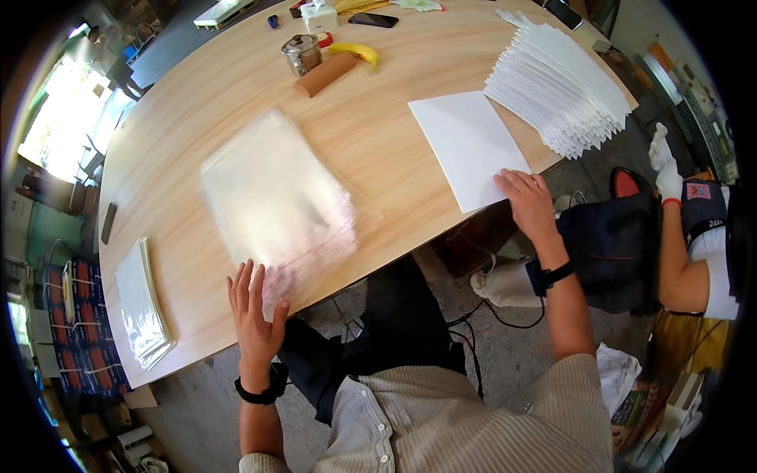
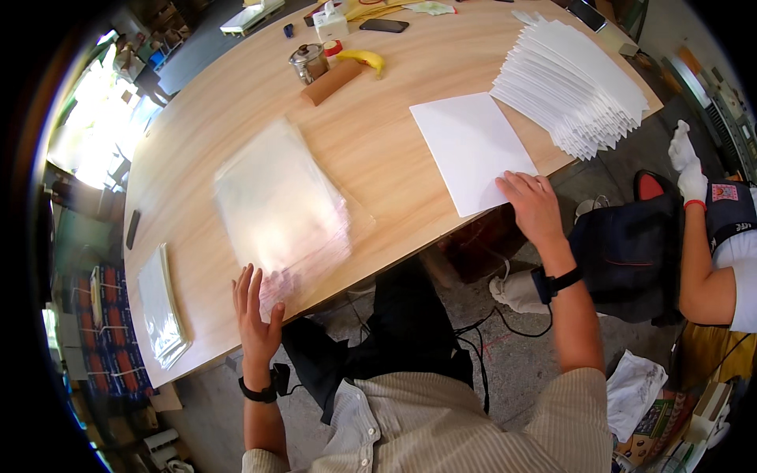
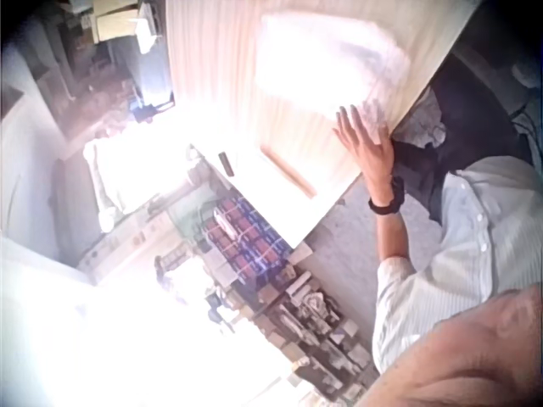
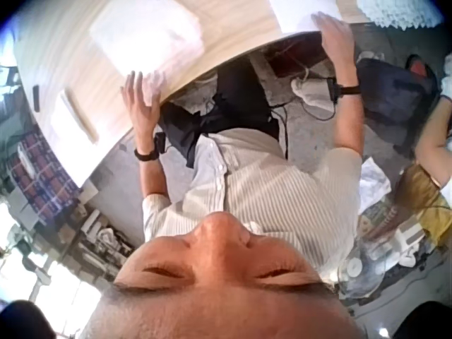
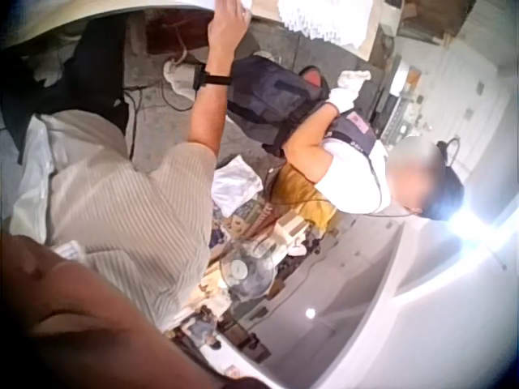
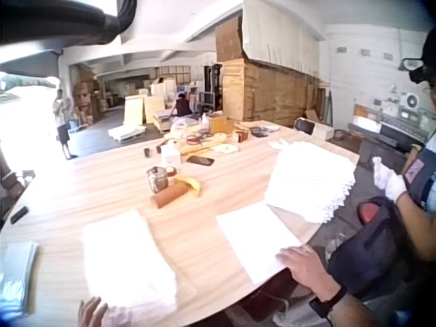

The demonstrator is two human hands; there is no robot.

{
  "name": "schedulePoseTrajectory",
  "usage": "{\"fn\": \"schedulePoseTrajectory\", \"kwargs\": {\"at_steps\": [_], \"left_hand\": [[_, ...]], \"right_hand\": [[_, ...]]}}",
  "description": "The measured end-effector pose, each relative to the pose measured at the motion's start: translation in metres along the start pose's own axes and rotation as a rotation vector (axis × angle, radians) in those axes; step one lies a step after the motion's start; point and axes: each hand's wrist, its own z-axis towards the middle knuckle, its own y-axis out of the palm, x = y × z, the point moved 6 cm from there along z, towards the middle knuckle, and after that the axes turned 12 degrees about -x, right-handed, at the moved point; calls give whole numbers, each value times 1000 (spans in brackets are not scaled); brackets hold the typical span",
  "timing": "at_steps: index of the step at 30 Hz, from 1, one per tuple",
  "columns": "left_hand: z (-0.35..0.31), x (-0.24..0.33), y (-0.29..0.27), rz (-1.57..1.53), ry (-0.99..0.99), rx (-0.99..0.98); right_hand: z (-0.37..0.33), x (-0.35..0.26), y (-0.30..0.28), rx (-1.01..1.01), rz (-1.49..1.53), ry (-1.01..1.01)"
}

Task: The person inserts white paper sheets into plastic bags and seals them by hand on a table.

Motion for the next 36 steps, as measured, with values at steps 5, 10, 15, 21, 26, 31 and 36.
{"fn": "schedulePoseTrajectory", "kwargs": {"at_steps": [5, 10, 15, 21, 26, 31, 36], "left_hand": [[3, 16, -8, -53, 89, 1], [9, 59, -16, -591, 198, -140], [30, 90, 17, -1433, 214, -372], [66, 131, 23, -2217, -85, -237], [40, 100, 21, -1903, -61, 208], [27, 90, -4, -1734, 83, 221], [13, 81, -4, -1592, 99, 260]], "right_hand": [[4, 10, -20, -22, 37, -63], [4, -6, -94, 315, 21, 71], [5, -63, -147, 494, 40, -5], [-10, -164, -161, 431, 71, -373], [-43, -183, -125, 592, 126, -324], [-41, -208, -38, 73, 1800, -112], [7, -232, -39, -33, 2256, 114]]}}
